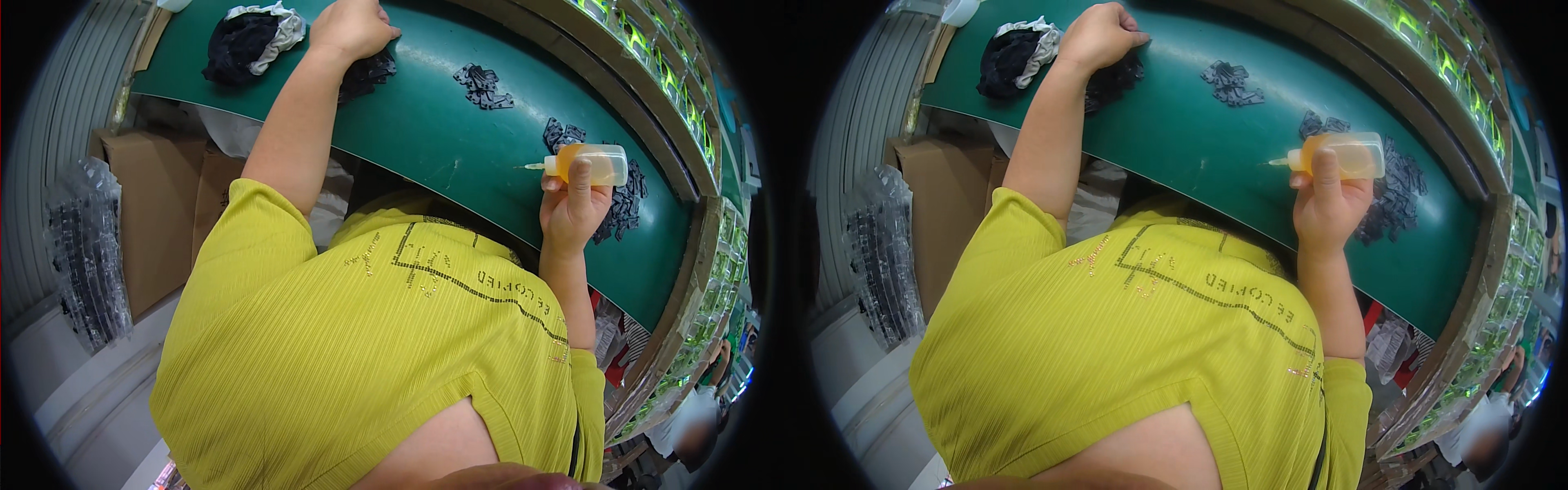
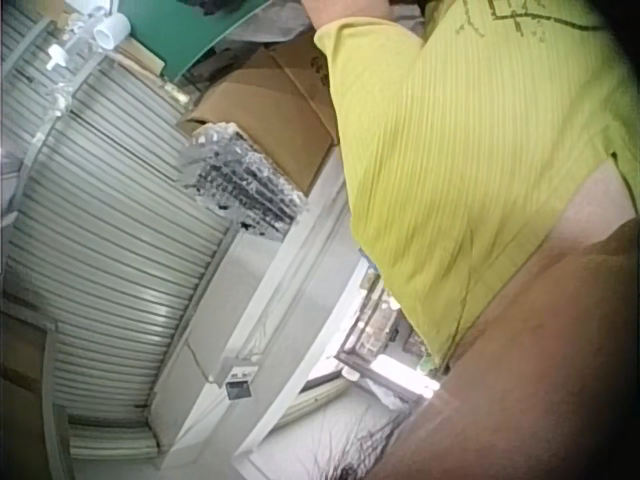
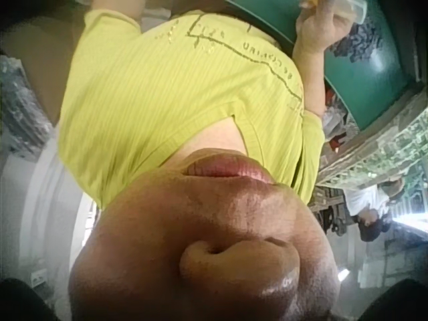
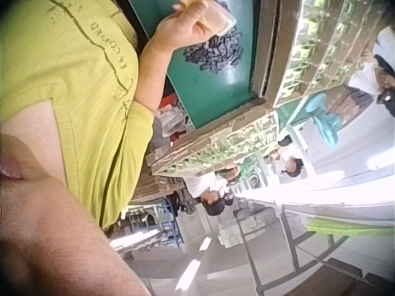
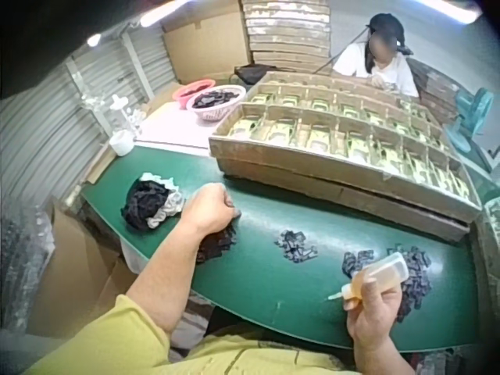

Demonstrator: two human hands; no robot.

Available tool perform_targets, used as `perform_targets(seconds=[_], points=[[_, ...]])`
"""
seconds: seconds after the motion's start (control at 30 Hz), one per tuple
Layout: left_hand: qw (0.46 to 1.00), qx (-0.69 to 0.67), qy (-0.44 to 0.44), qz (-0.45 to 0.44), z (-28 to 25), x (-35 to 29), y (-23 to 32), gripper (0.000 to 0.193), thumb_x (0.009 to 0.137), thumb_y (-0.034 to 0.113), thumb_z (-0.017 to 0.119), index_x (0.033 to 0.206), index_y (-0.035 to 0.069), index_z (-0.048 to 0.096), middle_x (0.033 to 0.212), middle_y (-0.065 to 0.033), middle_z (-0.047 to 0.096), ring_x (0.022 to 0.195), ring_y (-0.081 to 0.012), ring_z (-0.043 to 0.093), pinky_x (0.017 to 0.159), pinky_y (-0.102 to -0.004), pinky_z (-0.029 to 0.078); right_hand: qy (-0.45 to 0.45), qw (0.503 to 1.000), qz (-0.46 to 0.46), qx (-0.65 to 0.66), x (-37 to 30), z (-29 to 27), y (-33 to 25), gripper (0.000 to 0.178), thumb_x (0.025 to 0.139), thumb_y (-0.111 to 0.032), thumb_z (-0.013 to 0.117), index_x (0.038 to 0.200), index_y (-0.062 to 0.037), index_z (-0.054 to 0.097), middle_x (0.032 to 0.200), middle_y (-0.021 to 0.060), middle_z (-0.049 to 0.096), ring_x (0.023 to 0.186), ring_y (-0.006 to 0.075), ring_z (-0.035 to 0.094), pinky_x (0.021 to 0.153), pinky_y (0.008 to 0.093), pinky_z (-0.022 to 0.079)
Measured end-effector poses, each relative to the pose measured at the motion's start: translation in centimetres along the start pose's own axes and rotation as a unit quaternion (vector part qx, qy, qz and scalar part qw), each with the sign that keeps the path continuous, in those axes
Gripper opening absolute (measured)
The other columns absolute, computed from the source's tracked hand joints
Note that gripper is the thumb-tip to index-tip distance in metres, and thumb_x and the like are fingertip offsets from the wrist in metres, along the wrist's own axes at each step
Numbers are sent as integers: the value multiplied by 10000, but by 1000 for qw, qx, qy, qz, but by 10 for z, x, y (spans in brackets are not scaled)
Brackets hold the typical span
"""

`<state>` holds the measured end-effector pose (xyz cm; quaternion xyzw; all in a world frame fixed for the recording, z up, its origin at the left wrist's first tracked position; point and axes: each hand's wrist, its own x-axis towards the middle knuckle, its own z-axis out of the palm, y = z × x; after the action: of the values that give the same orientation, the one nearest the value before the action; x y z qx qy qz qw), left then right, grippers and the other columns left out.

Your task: The recorder is assembling small plastic toy cars and applying adhesive to small components on a factory production line.

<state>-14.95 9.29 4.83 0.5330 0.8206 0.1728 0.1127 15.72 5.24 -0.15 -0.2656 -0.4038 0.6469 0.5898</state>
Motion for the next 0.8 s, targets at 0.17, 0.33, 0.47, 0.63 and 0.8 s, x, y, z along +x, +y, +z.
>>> perform_targets(seconds=[0.17, 0.33, 0.47, 0.63, 0.8], points=[[981, -191, -7, 25, 0, -20, 11, 158, 742, 193, 669, 736, 35, 662, 794, -170, 679, 788, -280, 667, 705, -416, 502, 2, 1000, -2, -4, -2, 1, -1, 154, 888, -105, 615, 998, -19, 549, 890, 102, 607, 634, 137, 555, 535, 219, 438], [876, -434, -204, 63, 24, -76, 41, 145, 818, 100, 681, 927, 21, 629, 740, -21, 640, 558, -60, 573, 474, -172, 437, -2, 1000, -11, 13, -1, 3, 0, 140, 885, -82, 610, 995, -18, 552, 902, 107, 612, 649, 146, 571, 532, 213, 446], [812, -480, -332, 15, 45, -99, 54, 198, 849, 61, 628, 1029, -19, 608, 780, -44, 630, 607, -100, 622, 520, -201, 495, 3, 999, -44, -11, -1, 4, 0, 122, 878, -42, 605, 984, -5, 557, 908, 109, 615, 665, 144, 580, 532, 214, 451], [793, -495, -355, 1, 57, -106, 58, 203, 851, 34, 607, 1035, -48, 586, 804, -80, 633, 661, -146, 654, 589, -227, 534, -4, 994, -88, -63, 0, 5, 3, 98, 867, -46, 626, 936, 9, 585, 871, 103, 628, 623, 124, 567, 540, 209, 447], [795, -486, -362, -5, 58, -106, 60, 201, 845, 27, 608, 1024, -59, 577, 809, -97, 638, 677, -161, 664, 597, -234, 540, -13, 981, -126, -146, 0, 7, 4, 103, 844, -59, 666, 898, 13, 616, 836, 85, 641, 600, 105, 562, 541, 206, 442]])
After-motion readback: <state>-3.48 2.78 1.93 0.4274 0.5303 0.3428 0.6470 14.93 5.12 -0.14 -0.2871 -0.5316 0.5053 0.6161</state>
